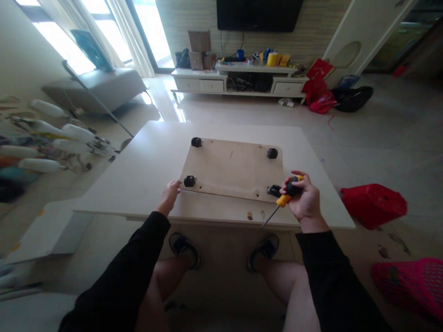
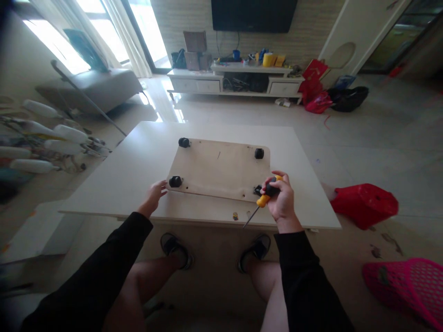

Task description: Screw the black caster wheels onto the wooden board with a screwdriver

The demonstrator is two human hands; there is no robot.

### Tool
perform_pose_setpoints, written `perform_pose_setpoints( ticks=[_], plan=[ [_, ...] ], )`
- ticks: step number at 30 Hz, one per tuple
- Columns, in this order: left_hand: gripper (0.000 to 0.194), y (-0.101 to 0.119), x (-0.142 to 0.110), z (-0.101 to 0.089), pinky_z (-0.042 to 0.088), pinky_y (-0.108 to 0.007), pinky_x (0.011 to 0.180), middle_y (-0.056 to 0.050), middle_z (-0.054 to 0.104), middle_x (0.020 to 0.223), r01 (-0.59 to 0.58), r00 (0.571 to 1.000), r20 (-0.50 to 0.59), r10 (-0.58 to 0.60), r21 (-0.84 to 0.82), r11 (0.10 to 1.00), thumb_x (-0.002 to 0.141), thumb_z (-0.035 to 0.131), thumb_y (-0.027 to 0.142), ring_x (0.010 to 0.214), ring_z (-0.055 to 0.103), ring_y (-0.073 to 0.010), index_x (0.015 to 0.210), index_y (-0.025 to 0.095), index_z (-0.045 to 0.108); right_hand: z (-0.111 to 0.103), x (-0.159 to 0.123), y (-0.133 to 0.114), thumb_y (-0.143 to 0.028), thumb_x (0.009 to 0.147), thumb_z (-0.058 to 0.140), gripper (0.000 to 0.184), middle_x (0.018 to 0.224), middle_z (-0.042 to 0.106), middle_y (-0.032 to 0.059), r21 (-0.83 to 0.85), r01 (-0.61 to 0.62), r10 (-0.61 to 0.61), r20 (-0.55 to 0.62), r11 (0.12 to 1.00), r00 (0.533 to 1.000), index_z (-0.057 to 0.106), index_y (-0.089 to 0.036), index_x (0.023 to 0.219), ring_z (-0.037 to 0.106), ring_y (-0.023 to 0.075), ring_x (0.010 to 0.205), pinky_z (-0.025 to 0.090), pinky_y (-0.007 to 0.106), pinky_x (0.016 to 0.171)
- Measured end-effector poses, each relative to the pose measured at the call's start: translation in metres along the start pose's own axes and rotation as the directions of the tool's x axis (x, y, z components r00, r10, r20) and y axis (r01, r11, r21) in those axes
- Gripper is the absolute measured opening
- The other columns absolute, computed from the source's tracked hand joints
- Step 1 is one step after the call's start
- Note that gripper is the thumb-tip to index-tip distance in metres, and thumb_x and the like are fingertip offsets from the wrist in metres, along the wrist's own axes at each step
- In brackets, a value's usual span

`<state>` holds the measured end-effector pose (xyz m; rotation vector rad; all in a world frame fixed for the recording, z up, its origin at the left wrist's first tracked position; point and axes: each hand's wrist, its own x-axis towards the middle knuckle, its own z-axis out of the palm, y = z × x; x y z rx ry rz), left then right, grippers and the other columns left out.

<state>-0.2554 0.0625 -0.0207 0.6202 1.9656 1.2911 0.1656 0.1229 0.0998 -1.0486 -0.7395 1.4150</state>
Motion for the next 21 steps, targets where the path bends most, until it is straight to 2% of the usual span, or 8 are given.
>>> perform_pose_setpoints(
  ticks=[3,5,11,14,16,17,19,21],
  plan=[
    [0.034,-0.005,-0.006,0.004,0.053,-0.03,0.08,-0.008,0.071,0.095,-0.011,1.0,-0.003,0.011,0.042,0.999,0.067,0.059,0.045,0.093,0.067,-0.0222,0.087,0.018,0.063,0.005,0.003,0.009,-0.019,0.047,0.065,0.057,0.078,0.063,-0.0066,0.03,-0.007,0.007,0.001,1.0,1.0,0.045,-0.028,0.099,0.062,0.0135,0.066,0.052,0.024,0.057],
    [0.035,-0.008,-0.015,0.009,0.054,-0.033,0.081,-0.009,0.072,0.09,-0.013,1.0,0.019,0.011,0.08,0.997,0.065,0.061,0.044,0.09,0.068,-0.0241,0.086,0.017,0.066,0.01,0.005,0.017,-0.018,0.048,0.069,0.059,0.084,0.064,-0.0073,0.028,0.037,-0.037,-0.011,0.999,0.999,0.041,-0.028,0.099,0.064,0.0127,0.071,0.054,0.024,0.061],
    [0.032,-0.004,-0.05,0.029,0.055,-0.036,0.078,-0.013,0.077,0.083,-0.035,0.969,0.246,-0.009,0.177,0.984,0.069,0.067,0.045,0.087,0.074,-0.0297,0.08,0.015,0.073,0.029,0.008,0.038,-0.024,0.06,0.084,0.058,0.105,0.064,-0.0085,-0.083,0.273,-0.269,0.05,0.958,0.962,0.049,-0.029,0.106,0.074,0.01,0.089,0.061,0.025,0.078],
    [0.025,0.008,-0.064,0.042,0.054,-0.038,0.08,-0.013,0.075,0.087,-0.075,0.966,0.26,0.013,0.229,0.97,0.069,0.071,0.039,0.091,0.073,-0.0302,0.081,0.016,0.071,0.036,0.008,0.044,-0.028,0.065,0.09,0.056,0.103,0.068,-0.0077,-0.137,0.376,-0.372,0.053,0.917,0.927,0.055,-0.029,0.109,0.079,0.0143,0.098,0.064,0.032,0.093],
    [0.028,0.016,-0.075,0.053,0.053,-0.038,0.084,-0.012,0.074,0.103,-0.164,0.967,0.232,0.105,0.254,0.953,0.07,0.074,0.033,0.098,0.07,-0.0284,0.093,0.018,0.069,0.041,0.008,0.046,-0.031,0.067,0.091,0.054,0.098,0.069,-0.0069,-0.162,0.402,-0.402,0.036,0.901,0.915,0.059,-0.028,0.11,0.079,0.017,0.098,0.064,0.036,0.096],
    [0.033,0.019,-0.081,0.059,0.053,-0.038,0.087,-0.012,0.072,0.112,-0.253,0.949,0.256,0.186,0.259,0.932,0.071,0.076,0.031,0.101,0.068,-0.0272,0.1,0.018,0.068,0.044,0.008,0.046,-0.032,0.068,0.091,0.053,0.096,0.07,-0.006,-0.18,0.411,-0.412,0.032,0.894,0.911,0.061,-0.027,0.111,0.079,0.0175,0.097,0.064,0.037,0.096],
    [0.042,0.025,-0.092,0.07,0.054,-0.039,0.092,-0.012,0.067,0.122,-0.414,0.879,0.353,0.319,0.237,0.879,0.074,0.082,0.034,0.106,0.067,-0.026,0.11,0.019,0.065,0.05,0.007,0.046,-0.032,0.07,0.09,0.049,0.097,0.071,-0.0032,-0.225,0.438,-0.442,0.038,0.87,0.896,0.064,-0.025,0.111,0.077,0.0172,0.097,0.065,0.036,0.092],
    [0.051,0.029,-0.101,0.081,0.054,-0.042,0.098,-0.011,0.063,0.126,-0.493,0.837,0.396,0.378,0.244,0.835,0.076,0.088,0.039,0.111,0.065,-0.0269,0.116,0.02,0.062,0.057,0.005,0.046,-0.032,0.072,0.089,0.046,0.101,0.073,-0.0001,-0.274,0.473,-0.476,0.061,0.837,0.877,0.066,-0.024,0.111,0.074,0.0169,0.097,0.065,0.035,0.086]
  ],
)
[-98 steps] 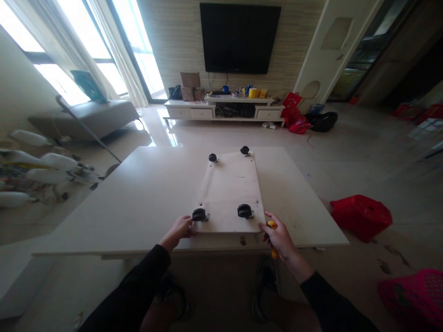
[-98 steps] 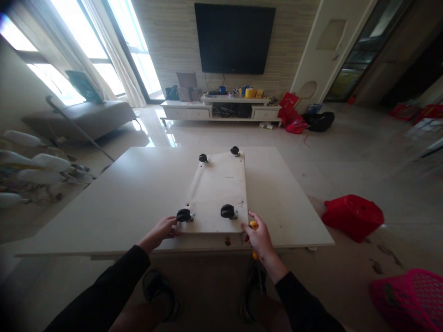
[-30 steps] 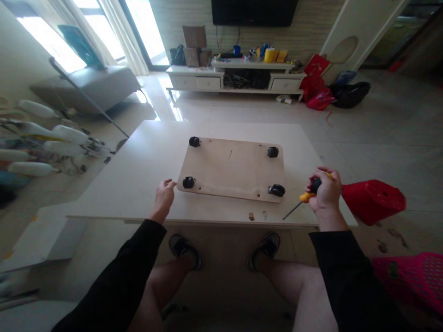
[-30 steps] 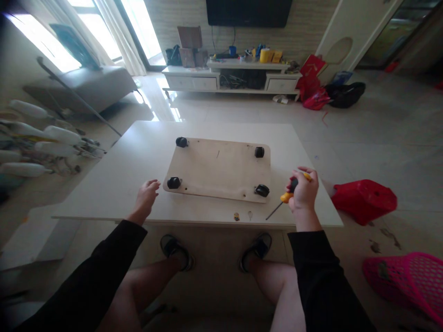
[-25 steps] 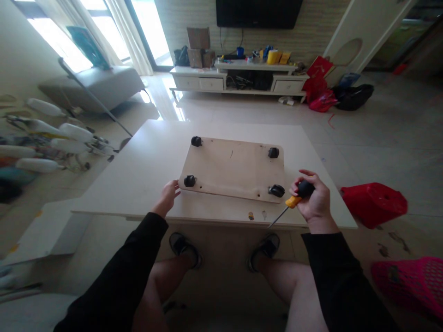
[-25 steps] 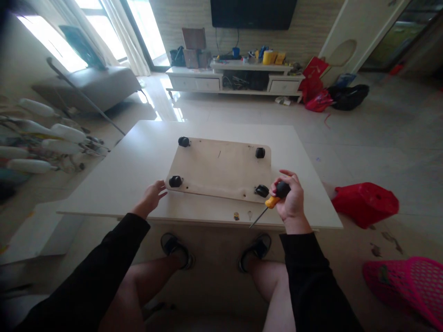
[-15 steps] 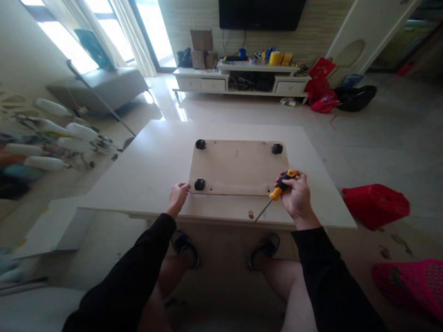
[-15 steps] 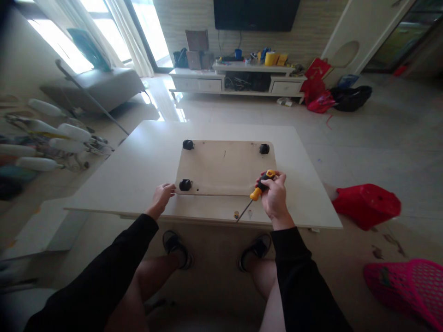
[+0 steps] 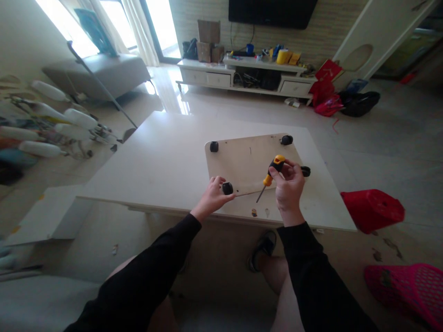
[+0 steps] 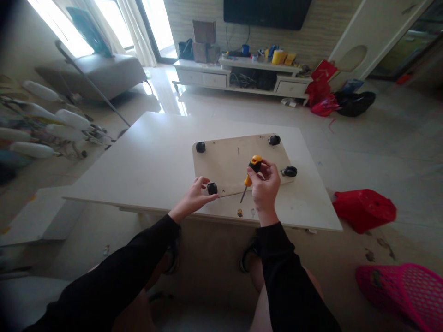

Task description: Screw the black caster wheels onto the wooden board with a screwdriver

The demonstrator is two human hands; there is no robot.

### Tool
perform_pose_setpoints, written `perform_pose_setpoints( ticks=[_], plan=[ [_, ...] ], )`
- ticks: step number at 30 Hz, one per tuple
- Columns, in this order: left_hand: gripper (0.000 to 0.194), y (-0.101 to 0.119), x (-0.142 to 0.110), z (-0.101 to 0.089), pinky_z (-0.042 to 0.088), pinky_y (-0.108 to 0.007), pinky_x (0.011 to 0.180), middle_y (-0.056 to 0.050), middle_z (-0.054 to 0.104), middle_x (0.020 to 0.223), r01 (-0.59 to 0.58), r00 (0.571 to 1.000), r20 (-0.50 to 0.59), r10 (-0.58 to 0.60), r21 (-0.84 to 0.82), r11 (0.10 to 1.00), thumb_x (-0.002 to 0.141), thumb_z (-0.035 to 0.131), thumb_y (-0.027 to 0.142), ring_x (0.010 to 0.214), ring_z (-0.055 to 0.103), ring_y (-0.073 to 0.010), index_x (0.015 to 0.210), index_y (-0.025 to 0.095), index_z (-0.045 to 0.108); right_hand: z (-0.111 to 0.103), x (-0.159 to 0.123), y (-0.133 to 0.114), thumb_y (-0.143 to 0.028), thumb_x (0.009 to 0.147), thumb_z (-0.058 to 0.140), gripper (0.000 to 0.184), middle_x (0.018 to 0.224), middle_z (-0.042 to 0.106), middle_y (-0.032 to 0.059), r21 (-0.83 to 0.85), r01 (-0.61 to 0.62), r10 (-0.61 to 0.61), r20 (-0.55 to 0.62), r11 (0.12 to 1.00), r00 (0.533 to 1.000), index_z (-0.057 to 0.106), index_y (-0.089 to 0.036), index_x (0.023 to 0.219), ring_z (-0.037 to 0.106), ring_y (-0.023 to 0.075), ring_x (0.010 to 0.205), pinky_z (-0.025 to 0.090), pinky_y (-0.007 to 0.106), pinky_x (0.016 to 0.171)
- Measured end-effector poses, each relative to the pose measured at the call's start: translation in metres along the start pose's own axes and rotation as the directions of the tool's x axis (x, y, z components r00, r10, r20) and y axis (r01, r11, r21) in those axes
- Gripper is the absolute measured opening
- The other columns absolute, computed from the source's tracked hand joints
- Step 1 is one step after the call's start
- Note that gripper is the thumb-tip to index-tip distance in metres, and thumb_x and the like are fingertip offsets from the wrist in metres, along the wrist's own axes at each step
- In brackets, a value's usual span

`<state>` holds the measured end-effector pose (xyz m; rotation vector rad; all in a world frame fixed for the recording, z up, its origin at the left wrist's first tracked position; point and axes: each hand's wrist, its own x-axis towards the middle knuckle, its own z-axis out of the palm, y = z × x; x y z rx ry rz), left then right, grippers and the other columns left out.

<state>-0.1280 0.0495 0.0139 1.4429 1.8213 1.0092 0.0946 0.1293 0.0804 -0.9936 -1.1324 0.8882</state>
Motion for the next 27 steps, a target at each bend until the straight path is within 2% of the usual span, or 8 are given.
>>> perform_pose_setpoints(
  ticks=[5,10,15,20,23,27],
  plan=[
    [0.066,0.013,0.007,0.019,0.049,-0.048,0.108,-0.014,0.059,0.129,-0.053,0.995,-0.069,0.07,0.224,0.973,0.074,0.095,0.042,0.124,0.059,-0.0337,0.124,0.019,0.059,0.014,-0.005,-0.003,-0.032,0.075,0.087,0.043,0.107,0.074,0.0023,-0.061,0.059,-0.058,0.018,0.996,0.998,0.068,-0.025,0.112,0.072,0.017,0.099,0.062,0.032,0.082],
    [0.058,0.013,0.012,0.025,0.051,-0.045,0.103,-0.012,0.06,0.124,-0.063,0.994,-0.066,0.087,0.313,0.948,0.077,0.092,0.031,0.121,0.059,-0.0327,0.124,0.021,0.06,0.02,-0.009,0.005,-0.033,0.073,0.087,0.044,0.107,0.072,0.0025,-0.042,0.033,-0.034,-0.01,0.999,0.999,0.064,-0.025,0.11,0.07,0.0172,0.101,0.062,0.032,0.083],
    [0.055,-0.001,0.016,0.005,0.054,-0.044,0.102,-0.01,0.059,0.124,-0.07,0.997,-0.006,0.073,0.197,0.978,0.071,0.085,0.019,0.117,0.061,-0.0291,0.122,0.022,0.063,0.028,-0.011,0.004,-0.032,0.076,0.088,0.045,0.109,0.07,0.0021,-0.049,0.062,-0.061,0.019,0.997,0.998,0.063,-0.026,0.112,0.069,0.0157,0.1,0.062,0.029,0.081],
    [0.052,-0.011,0.023,-0.017,0.058,-0.042,0.094,-0.008,0.062,0.12,-0.038,0.999,0.024,0.036,0.094,0.995,0.069,0.075,0.005,0.107,0.065,-0.025,0.118,0.021,0.066,0.035,-0.022,-0.003,-0.028,0.081,0.087,0.042,0.115,0.073,0.0009,-0.036,0.134,-0.124,0.198,0.99,0.972,0.062,-0.029,0.115,0.072,0.0156,0.103,0.063,0.03,0.082],
    [0.051,-0.011,0.027,-0.022,0.058,-0.04,0.092,-0.007,0.063,0.118,-0.082,0.996,0.043,0.079,0.087,0.993,0.07,0.072,0.004,0.101,0.066,-0.023,0.118,0.021,0.069,0.034,-0.032,-0.005,-0.028,0.084,0.085,0.042,0.121,0.074,0.002,-0.05,0.173,-0.15,0.305,0.984,0.94,0.062,-0.03,0.118,0.074,0.0178,0.109,0.065,0.032,0.084],
    [0.052,-0.007,0.029,-0.022,0.059,-0.04,0.092,-0.007,0.063,0.115,-0.151,0.987,0.067,0.144,0.119,0.981,0.07,0.069,0.002,0.099,0.066,-0.023,0.118,0.022,0.072,0.03,-0.041,-0.002,-0.029,0.086,0.085,0.041,0.122,0.076,0.0023,-0.104,0.21,-0.158,0.371,0.972,0.915,0.063,-0.03,0.12,0.075,0.0184,0.111,0.065,0.033,0.084]
  ],
)
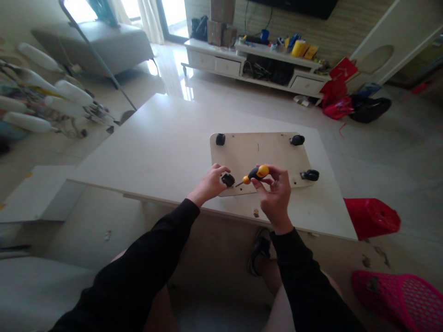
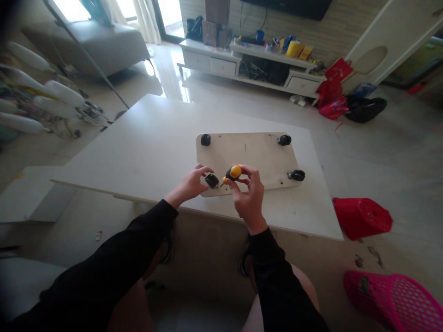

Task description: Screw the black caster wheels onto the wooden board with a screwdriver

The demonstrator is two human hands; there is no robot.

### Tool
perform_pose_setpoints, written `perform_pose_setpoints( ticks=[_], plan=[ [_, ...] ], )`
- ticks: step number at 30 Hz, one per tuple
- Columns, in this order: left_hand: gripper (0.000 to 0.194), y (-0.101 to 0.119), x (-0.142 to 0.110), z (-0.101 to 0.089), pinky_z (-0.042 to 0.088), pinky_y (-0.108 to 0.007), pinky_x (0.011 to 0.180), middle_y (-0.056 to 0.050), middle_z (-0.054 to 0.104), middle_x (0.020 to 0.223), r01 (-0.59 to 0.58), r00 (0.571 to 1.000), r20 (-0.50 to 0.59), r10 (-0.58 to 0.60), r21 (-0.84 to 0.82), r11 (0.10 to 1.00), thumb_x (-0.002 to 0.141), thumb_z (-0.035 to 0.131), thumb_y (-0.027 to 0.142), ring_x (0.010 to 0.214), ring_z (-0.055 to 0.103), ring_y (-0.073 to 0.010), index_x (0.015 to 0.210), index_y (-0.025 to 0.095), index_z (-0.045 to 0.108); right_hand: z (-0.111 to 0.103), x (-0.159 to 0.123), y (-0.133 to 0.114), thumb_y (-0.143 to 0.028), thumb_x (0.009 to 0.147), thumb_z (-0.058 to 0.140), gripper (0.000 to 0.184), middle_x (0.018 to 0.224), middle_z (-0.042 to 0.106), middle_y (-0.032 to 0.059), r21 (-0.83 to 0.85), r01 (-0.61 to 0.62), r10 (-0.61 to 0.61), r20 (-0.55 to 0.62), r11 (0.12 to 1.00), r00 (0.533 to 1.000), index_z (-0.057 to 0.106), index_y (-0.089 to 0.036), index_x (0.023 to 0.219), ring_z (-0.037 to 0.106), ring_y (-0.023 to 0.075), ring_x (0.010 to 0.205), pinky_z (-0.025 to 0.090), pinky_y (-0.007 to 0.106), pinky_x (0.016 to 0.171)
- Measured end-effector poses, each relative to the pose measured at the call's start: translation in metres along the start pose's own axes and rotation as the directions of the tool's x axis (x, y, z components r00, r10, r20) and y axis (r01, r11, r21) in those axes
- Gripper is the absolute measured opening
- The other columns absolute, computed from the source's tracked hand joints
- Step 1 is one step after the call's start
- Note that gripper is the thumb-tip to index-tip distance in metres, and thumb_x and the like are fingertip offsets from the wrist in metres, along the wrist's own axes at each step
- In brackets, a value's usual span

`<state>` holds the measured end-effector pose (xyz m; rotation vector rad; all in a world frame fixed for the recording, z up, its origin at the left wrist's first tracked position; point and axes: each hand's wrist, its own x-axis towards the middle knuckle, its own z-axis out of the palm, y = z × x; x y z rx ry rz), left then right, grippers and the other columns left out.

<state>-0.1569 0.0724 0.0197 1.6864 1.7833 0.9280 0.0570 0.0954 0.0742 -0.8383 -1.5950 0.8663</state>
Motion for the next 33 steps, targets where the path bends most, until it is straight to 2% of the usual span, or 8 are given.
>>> perform_pose_setpoints(
  ticks=[4,9,16,25,33],
  plan=[
    [0.051,0.005,0.0,-0.001,0.059,-0.038,0.089,-0.008,0.064,0.117,0.025,0.999,-0.046,-0.025,0.003,1.0,0.072,0.066,-0.001,0.099,0.067,-0.0218,0.118,0.02,0.072,0.0,-0.002,0.004,-0.028,0.087,0.084,0.041,0.124,0.075,0.0027,-0.007,0.017,-0.017,-0.001,1.0,1.0,0.061,-0.03,0.122,0.075,0.0181,0.113,0.065,0.032,0.084],
    [0.034,0.009,0.002,-0.002,0.057,-0.033,0.08,-0.007,0.065,0.114,0.135,0.982,-0.133,-0.138,-0.027,0.99,0.079,0.071,0.003,0.086,0.066,-0.0165,0.109,0.02,0.071,0.003,-0.002,0.006,-0.027,0.088,0.083,0.041,0.124,0.075,0.0039,-0.028,0.016,-0.017,-0.032,0.999,0.999,0.06,-0.03,0.121,0.075,0.019,0.113,0.066,0.031,0.082],
    [0.033,0.012,0.003,-0.001,0.058,-0.027,0.074,-0.007,0.065,0.117,0.14,0.983,-0.096,-0.156,-0.158,0.978,0.082,0.06,-0.005,0.082,0.069,-0.0121,0.105,0.017,0.068,0.005,-0.005,0.009,-0.027,0.088,0.082,0.04,0.123,0.075,0.0043,-0.034,0.041,-0.041,-0.005,0.999,0.999,0.059,-0.03,0.121,0.076,0.0202,0.114,0.067,0.031,0.08],
    [0.029,0.011,0.005,0.001,0.059,-0.027,0.075,-0.008,0.066,0.118,0.123,0.984,-0.105,-0.142,-0.172,0.977,0.083,0.062,-0.004,0.084,0.071,-0.0129,0.103,0.016,0.068,0.004,-0.006,0.007,-0.027,0.089,0.082,0.04,0.123,0.076,0.0049,-0.098,0.123,-0.121,0.021,0.988,0.992,0.06,-0.029,0.123,0.077,0.0205,0.114,0.068,0.033,0.081],
    [0.033,0.011,0.006,0.0,0.059,-0.027,0.076,-0.007,0.069,0.116,0.121,0.985,-0.102,-0.139,-0.167,0.978,0.082,0.055,-0.006,0.084,0.07,-0.0128,0.102,0.016,0.069,0.003,-0.004,0.008,-0.024,0.088,0.081,0.041,0.122,0.075,0.0045,-0.071,0.09,-0.09,0.009,0.993,0.996,0.058,-0.028,0.122,0.076,0.0208,0.114,0.068,0.033,0.08]
  ],
)
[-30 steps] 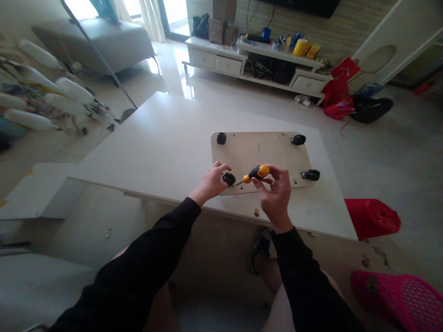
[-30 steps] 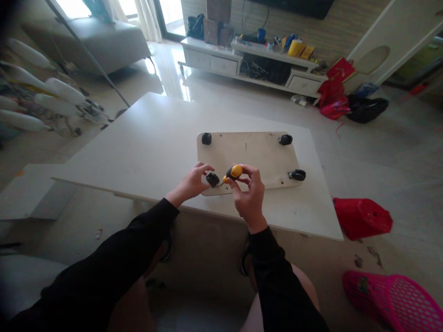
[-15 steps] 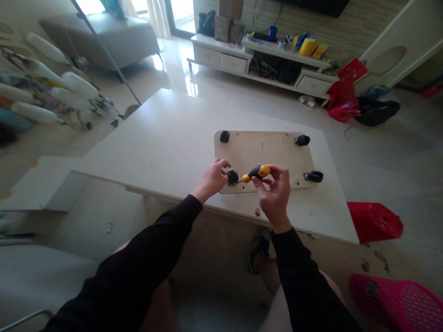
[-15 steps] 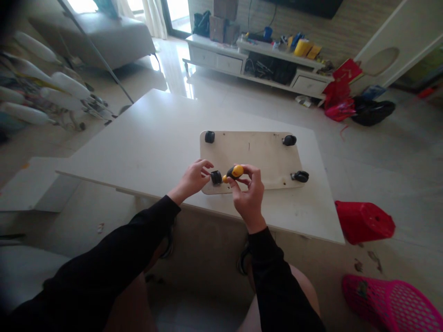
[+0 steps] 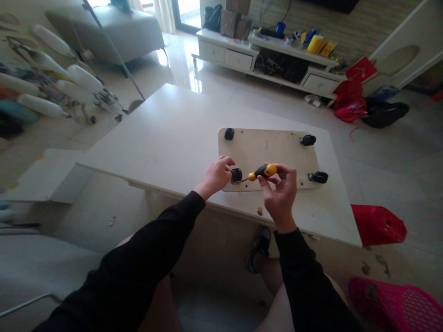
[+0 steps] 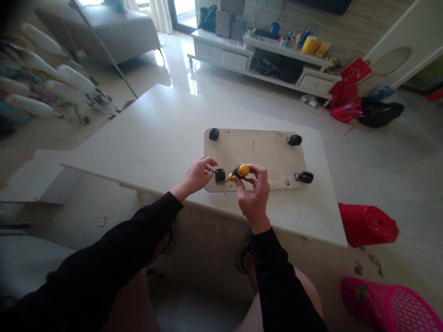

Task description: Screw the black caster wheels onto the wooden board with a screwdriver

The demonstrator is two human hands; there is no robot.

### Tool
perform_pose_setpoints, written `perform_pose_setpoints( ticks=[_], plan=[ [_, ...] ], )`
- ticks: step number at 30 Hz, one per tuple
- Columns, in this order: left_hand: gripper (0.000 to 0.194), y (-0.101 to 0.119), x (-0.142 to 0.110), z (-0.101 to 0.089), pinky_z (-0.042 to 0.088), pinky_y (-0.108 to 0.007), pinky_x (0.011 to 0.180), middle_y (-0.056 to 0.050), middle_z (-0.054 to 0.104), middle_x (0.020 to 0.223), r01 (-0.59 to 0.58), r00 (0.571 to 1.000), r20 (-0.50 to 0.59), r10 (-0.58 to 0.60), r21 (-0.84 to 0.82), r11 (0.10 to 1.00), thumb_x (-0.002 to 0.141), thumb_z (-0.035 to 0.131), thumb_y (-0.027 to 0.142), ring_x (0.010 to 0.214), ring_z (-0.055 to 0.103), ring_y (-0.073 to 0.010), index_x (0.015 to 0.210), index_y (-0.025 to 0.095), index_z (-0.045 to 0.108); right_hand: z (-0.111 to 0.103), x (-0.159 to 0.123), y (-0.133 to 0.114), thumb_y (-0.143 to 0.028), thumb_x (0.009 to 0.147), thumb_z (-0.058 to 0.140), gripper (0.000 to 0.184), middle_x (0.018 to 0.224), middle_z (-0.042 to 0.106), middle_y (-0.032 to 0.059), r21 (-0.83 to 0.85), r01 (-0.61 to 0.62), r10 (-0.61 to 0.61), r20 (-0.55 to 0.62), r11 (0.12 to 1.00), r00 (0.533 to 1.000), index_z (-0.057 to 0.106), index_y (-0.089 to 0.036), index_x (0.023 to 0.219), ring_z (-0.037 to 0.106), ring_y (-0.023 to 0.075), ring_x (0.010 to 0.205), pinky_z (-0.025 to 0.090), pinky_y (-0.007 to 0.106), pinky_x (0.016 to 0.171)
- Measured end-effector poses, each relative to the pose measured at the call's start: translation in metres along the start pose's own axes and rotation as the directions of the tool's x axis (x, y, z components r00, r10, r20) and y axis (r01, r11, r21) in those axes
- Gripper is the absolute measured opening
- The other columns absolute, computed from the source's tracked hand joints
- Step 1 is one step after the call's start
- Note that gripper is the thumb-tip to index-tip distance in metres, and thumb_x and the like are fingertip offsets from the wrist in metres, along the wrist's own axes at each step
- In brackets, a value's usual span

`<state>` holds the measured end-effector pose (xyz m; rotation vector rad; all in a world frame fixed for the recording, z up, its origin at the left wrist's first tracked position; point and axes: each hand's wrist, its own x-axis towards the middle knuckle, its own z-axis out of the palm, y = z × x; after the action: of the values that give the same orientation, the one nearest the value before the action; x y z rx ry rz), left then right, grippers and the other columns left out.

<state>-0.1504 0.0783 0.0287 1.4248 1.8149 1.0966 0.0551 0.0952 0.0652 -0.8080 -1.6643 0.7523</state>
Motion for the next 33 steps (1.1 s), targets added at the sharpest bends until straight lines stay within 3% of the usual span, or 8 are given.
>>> perform_pose_setpoints(
  ticks=[20,27,33],
  plan=[
    [0.028,0.0,-0.002,-0.002,0.057,-0.03,0.081,-0.007,0.07,0.115,-0.006,1.0,-0.007,0.006,0.059,0.998,0.085,0.057,0.001,0.085,0.068,-0.0155,0.104,0.019,0.069,-0.004,-0.004,0.001,-0.024,0.09,0.077,0.044,0.126,0.074,0.0066,-0.053,0.056,-0.052,0.08,0.997,0.995,0.054,-0.029,0.127,0.075,0.0231,0.12,0.07,0.034,0.081],
    [0.04,-0.007,-0.002,-0.005,0.056,-0.043,0.101,-0.018,0.071,0.123,0.209,0.978,-0.065,-0.199,0.224,0.952,0.087,0.06,0.011,0.112,0.07,-0.0297,0.126,0.019,0.065,-0.005,-0.006,0.003,-0.02,0.092,0.074,0.046,0.131,0.073,0.0092,-0.043,0.099,-0.092,0.134,0.994,0.987,0.053,-0.03,0.133,0.076,0.024,0.121,0.071,0.038,0.086],
    [0.042,-0.019,0.002,-0.005,0.057,-0.044,0.097,-0.018,0.077,0.117,0.29,0.957,-0.018,-0.291,0.168,0.942,0.087,0.056,0.01,0.112,0.073,-0.0324,0.127,0.021,0.062,-0.006,-0.005,0.001,-0.016,0.095,0.069,0.05,0.141,0.069,0.0092,-0.015,0.157,-0.151,0.203,0.987,0.967,0.052,-0.033,0.139,0.072,0.0241,0.128,0.07,0.042,0.091]
  ],
)
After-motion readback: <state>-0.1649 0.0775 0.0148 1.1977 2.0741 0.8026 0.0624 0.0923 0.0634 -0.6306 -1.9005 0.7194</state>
